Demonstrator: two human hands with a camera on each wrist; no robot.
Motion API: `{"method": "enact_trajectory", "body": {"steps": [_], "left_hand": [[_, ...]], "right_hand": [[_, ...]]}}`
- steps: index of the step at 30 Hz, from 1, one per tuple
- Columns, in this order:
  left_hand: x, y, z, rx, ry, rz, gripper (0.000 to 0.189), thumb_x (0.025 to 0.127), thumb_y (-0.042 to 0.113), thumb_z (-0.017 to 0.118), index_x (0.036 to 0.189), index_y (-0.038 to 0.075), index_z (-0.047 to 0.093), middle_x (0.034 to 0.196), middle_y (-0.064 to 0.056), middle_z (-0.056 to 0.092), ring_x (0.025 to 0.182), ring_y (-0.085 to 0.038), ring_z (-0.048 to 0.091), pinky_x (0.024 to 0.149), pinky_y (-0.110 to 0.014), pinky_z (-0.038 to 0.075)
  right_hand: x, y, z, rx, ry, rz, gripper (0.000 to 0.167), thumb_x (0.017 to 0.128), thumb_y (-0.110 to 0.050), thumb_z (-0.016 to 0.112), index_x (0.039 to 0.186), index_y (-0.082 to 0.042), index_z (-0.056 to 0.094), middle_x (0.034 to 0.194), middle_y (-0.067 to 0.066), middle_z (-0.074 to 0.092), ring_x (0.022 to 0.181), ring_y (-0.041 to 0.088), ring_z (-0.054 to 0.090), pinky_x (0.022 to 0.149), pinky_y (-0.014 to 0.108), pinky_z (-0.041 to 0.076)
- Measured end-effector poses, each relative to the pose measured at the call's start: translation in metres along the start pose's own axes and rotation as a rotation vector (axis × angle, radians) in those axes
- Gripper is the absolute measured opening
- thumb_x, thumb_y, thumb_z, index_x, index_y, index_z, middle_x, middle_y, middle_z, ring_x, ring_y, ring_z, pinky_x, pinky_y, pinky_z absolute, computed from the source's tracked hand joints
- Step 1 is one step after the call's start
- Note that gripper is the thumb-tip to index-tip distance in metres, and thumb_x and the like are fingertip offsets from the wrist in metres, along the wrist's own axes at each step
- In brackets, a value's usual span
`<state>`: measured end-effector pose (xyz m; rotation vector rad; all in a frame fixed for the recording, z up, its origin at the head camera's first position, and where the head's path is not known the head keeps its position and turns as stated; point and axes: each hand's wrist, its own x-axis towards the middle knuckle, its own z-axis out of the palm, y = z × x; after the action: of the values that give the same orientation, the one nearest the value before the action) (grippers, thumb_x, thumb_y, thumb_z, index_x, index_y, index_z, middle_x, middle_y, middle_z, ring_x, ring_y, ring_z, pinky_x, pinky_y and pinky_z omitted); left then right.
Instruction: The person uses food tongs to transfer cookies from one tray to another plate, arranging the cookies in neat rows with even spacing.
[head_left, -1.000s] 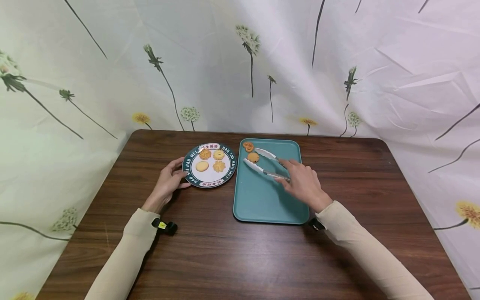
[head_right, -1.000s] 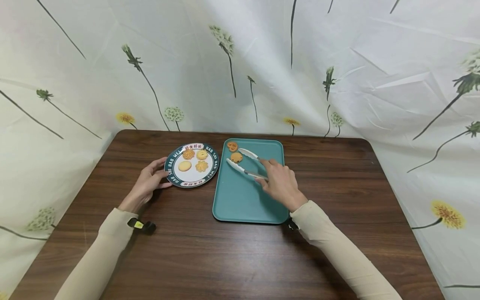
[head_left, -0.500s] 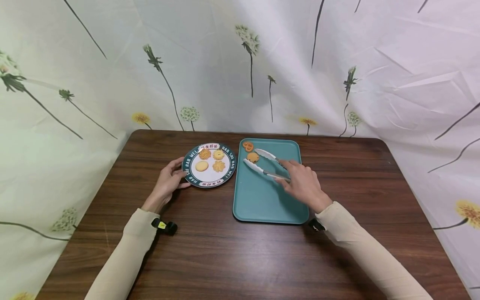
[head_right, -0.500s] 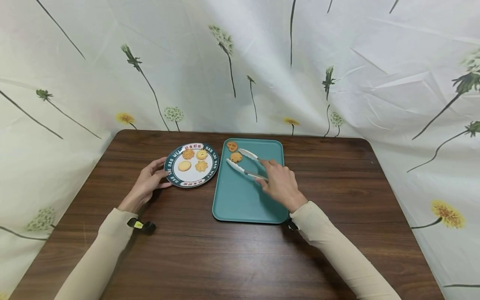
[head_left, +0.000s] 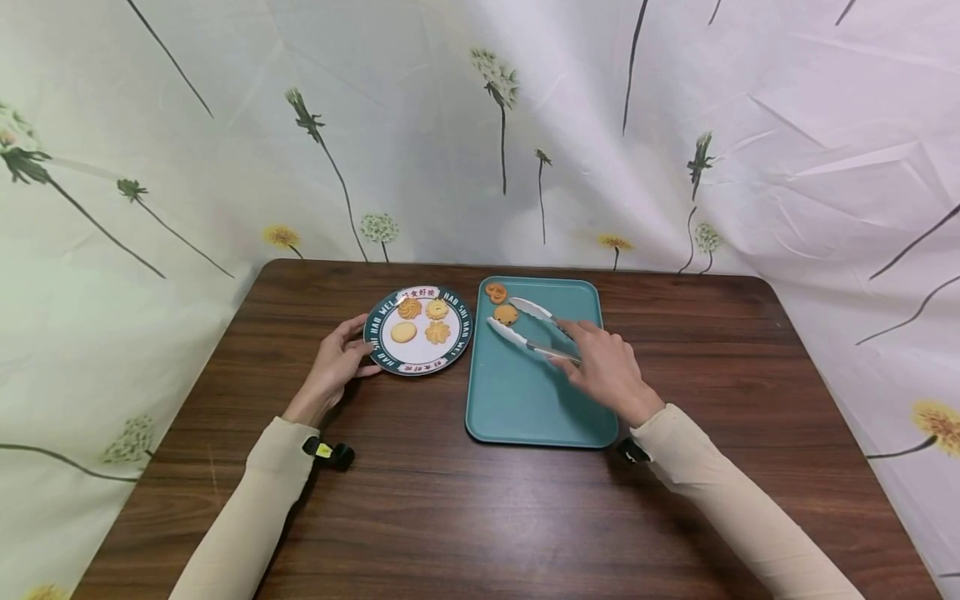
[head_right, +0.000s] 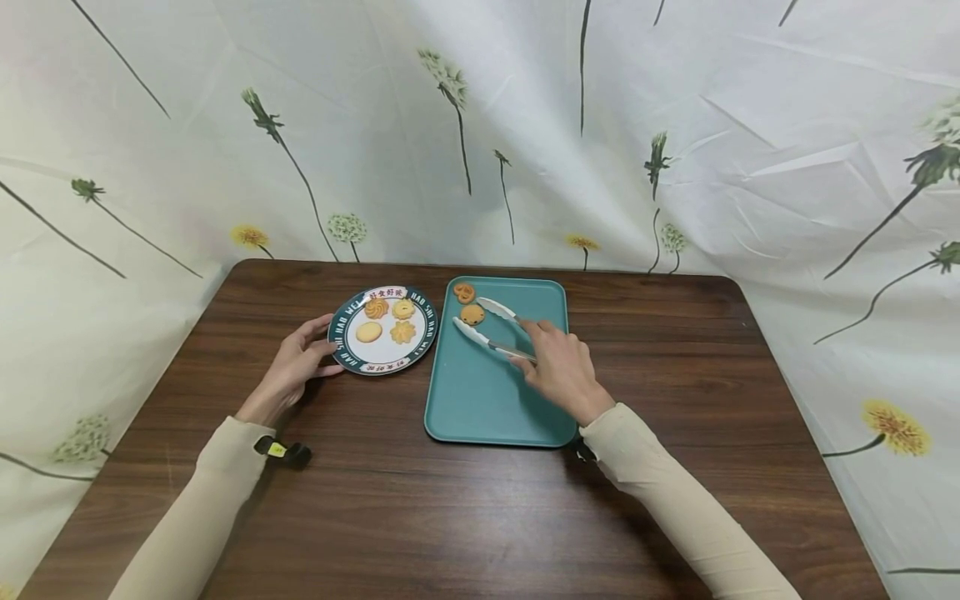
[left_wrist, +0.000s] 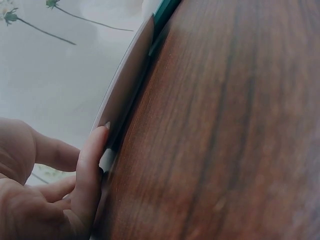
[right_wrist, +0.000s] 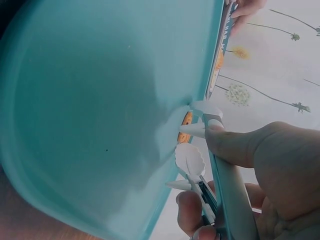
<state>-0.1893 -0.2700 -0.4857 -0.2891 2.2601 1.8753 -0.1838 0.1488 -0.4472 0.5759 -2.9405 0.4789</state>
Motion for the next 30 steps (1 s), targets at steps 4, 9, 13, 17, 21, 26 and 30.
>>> {"method": "enact_trajectory", "body": {"steps": [4, 9, 13, 17, 21, 26, 30], "left_hand": [[-0.0005, -0.0006, 0.0001, 0.001, 0.003, -0.002, 0.064, 0.109, 0.007, 0.044, 0.168, 0.015, 0.020, 0.171, -0.018, 0.023, 0.136, -0.032, 0.049, 0.084, -0.023, 0.066], [-0.0012, -0.0015, 0.0000, -0.001, 0.004, -0.005, 0.064, 0.109, 0.007, 0.043, 0.168, 0.016, 0.019, 0.172, -0.017, 0.022, 0.139, -0.033, 0.047, 0.083, -0.023, 0.066], [-0.0009, -0.0017, 0.0000, -0.004, 0.002, -0.006, 0.064, 0.110, 0.008, 0.044, 0.168, 0.017, 0.019, 0.172, -0.017, 0.021, 0.139, -0.033, 0.048, 0.084, -0.023, 0.066], [-0.0001, -0.0013, 0.0002, -0.003, 0.003, -0.007, 0.064, 0.110, 0.008, 0.044, 0.168, 0.017, 0.019, 0.172, -0.017, 0.022, 0.138, -0.033, 0.049, 0.084, -0.023, 0.066], [0.0005, -0.0007, 0.0006, 0.000, 0.007, -0.008, 0.064, 0.110, 0.008, 0.044, 0.168, 0.016, 0.019, 0.171, -0.018, 0.023, 0.138, -0.033, 0.049, 0.083, -0.023, 0.066], [0.0005, -0.0002, 0.0007, 0.002, 0.008, -0.007, 0.064, 0.110, 0.008, 0.044, 0.168, 0.016, 0.019, 0.171, -0.018, 0.024, 0.138, -0.034, 0.049, 0.084, -0.023, 0.066], [0.0005, -0.0002, 0.0003, 0.001, 0.005, -0.006, 0.064, 0.110, 0.008, 0.044, 0.168, 0.016, 0.019, 0.171, -0.019, 0.024, 0.138, -0.034, 0.049, 0.084, -0.023, 0.066]], "right_hand": [[-0.0006, -0.0005, 0.0004, 0.000, -0.001, -0.002, 0.060, 0.095, -0.039, 0.077, 0.146, -0.012, 0.061, 0.133, 0.017, 0.070, 0.067, 0.028, 0.067, 0.046, 0.037, 0.055], [-0.0010, -0.0007, 0.0010, -0.006, 0.002, -0.006, 0.059, 0.095, -0.038, 0.077, 0.146, -0.013, 0.061, 0.131, 0.017, 0.071, 0.063, 0.025, 0.064, 0.042, 0.034, 0.051], [-0.0010, -0.0010, 0.0008, -0.006, 0.004, -0.007, 0.059, 0.094, -0.037, 0.078, 0.146, -0.013, 0.061, 0.131, 0.017, 0.071, 0.059, 0.022, 0.060, 0.040, 0.031, 0.048], [-0.0011, -0.0009, 0.0003, -0.005, 0.003, -0.003, 0.059, 0.095, -0.037, 0.078, 0.146, -0.013, 0.061, 0.131, 0.016, 0.071, 0.057, 0.020, 0.058, 0.039, 0.029, 0.045], [-0.0014, -0.0008, -0.0003, -0.003, 0.005, 0.000, 0.057, 0.095, -0.035, 0.078, 0.145, -0.013, 0.062, 0.130, 0.016, 0.071, 0.056, 0.020, 0.057, 0.038, 0.028, 0.043], [-0.0016, -0.0001, -0.0005, 0.003, 0.010, 0.001, 0.056, 0.094, -0.034, 0.078, 0.144, -0.013, 0.062, 0.129, 0.015, 0.071, 0.058, 0.021, 0.058, 0.039, 0.028, 0.044], [-0.0014, 0.0006, 0.0000, 0.000, 0.015, -0.005, 0.056, 0.094, -0.034, 0.079, 0.144, -0.013, 0.062, 0.127, 0.014, 0.072, 0.059, 0.021, 0.059, 0.040, 0.029, 0.045]]}}
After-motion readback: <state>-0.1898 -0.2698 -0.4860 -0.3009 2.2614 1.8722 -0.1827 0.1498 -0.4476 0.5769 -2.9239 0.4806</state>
